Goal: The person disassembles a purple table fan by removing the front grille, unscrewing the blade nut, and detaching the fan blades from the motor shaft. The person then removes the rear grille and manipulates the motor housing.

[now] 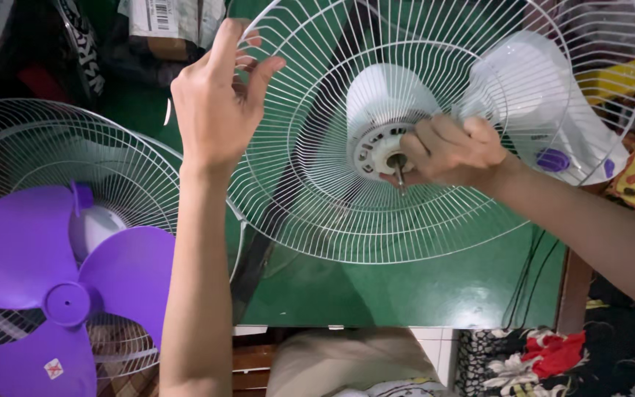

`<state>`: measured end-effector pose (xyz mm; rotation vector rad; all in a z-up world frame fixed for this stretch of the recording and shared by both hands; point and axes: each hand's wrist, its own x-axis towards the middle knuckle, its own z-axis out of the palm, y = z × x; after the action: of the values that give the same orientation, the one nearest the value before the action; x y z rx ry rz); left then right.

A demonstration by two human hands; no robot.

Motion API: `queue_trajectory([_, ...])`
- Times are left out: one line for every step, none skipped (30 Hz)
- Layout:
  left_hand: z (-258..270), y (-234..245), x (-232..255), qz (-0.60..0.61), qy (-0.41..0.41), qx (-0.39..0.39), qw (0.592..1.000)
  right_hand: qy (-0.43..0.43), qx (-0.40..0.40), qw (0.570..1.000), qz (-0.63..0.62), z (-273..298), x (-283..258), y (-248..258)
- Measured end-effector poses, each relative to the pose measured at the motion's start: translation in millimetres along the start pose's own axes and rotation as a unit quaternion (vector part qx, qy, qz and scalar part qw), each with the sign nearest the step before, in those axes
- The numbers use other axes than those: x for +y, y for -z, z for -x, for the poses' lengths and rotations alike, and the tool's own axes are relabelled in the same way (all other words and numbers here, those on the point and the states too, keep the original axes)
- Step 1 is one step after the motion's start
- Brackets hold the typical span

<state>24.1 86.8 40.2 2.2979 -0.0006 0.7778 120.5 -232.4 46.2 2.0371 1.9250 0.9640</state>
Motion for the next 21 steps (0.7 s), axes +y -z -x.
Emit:
queue_trajectory([0.3, -0.4, 0.2, 0.003, 0.001, 0.001, 1.000, 0.001, 0.002, 1.000, 0.005, -0.2, -0.2, 0.4])
queue_trajectory([0.6, -0.1, 0.5, 0.006, 0.003, 0.001, 1.000, 0.002, 0.006, 1.000, 0.009, -0.7, -0.4, 0.6])
queue_trajectory([0.8, 0.5, 0.8, 0.009, 0.005, 0.002, 1.000, 0.002, 0.009, 1.000, 0.013, -1.4, -0.4, 0.4])
queue_trajectory([0.7, 1.2, 1.2, 0.013, 0.009, -0.001, 1.000, 0.002, 0.013, 1.000, 0.017, -1.9, -0.8, 0.1])
queue_trajectory([0.3, 2.1, 1.5, 0.017, 0.013, -0.005, 1.000, 0.002, 0.016, 1.000, 0.021, -2.1, -1.3, -0.2])
queue_trajectory([-0.7, 3.0, 2.0, 0.021, 0.016, -0.008, 1.000, 0.004, 0.015, 1.000, 0.024, -1.8, -1.6, -0.2])
queue_trajectory([-1.2, 3.6, 3.2, 0.020, 0.026, -0.012, 0.999, 0.007, 0.013, 1.000, 0.028, -1.1, -1.9, -0.1])
queue_trajectory([-1.6, 4.1, 4.5, 0.018, 0.035, -0.016, 0.999, 0.009, 0.013, 0.999, 0.031, -1.0, -2.2, -0.9])
queue_trajectory([-2.3, 4.2, 5.4, 0.017, 0.044, -0.020, 0.999, 0.011, 0.014, 0.999, 0.035, -0.7, -1.7, -1.8])
queue_trajectory([-2.8, 3.9, 6.0, 0.016, 0.042, -0.018, 0.999, 0.014, 0.014, 0.999, 0.037, 0.1, -1.2, -1.7])
queue_trajectory([-3.2, 3.4, 6.3, 0.015, 0.040, -0.015, 0.999, 0.017, 0.015, 0.999, 0.040, 0.2, -1.1, -1.7])
queue_trajectory([-2.9, 3.1, 6.5, 0.015, 0.039, -0.013, 0.999, 0.012, 0.015, 0.999, 0.051, 0.2, -1.2, -1.1])
queue_trajectory([-2.4, 3.3, 6.6, 0.006, 0.047, -0.017, 0.999, 0.008, 0.015, 0.998, 0.062, 0.3, -0.4, 0.4])
queue_trajectory([-2.4, 3.4, 6.8, -0.001, 0.053, -0.021, 0.998, 0.002, 0.014, 0.997, 0.075, 0.2, -0.1, 3.1])
queue_trajectory([-2.3, 3.5, 7.8, -0.008, 0.060, -0.025, 0.998, -0.005, 0.002, 0.997, 0.075, -0.2, -1.4, 6.8])
queue_trajectory([-3.7, 3.6, 8.7, -0.007, 0.046, -0.016, 0.999, -0.012, -0.009, 0.997, 0.077, -1.3, -2.2, 10.0])
queue_trajectory([-4.6, 3.8, 10.4, -0.006, 0.032, -0.008, 0.999, -0.020, -0.019, 0.996, 0.079, -1.9, -2.3, 13.4])
queue_trajectory([-3.9, 4.9, 12.2, -0.005, 0.019, 0.000, 1.000, -0.016, -0.029, 0.996, 0.083, -1.0, -1.6, 17.8])
queue_trajectory([-3.3, 6.0, 13.4, 0.005, 0.036, 0.000, 0.999, -0.012, -0.038, 0.995, 0.088, 1.5, 0.0, 22.5])
queue_trajectory([-2.0, 6.3, 14.7, 0.016, 0.053, 0.000, 0.998, -0.009, -0.048, 0.995, 0.092, 5.5, 0.7, 26.9])
queue_trajectory([0.8, 6.5, 15.9, 0.027, 0.070, 0.000, 0.997, -0.019, -0.043, 0.995, 0.091, 10.0, -0.1, 30.5])
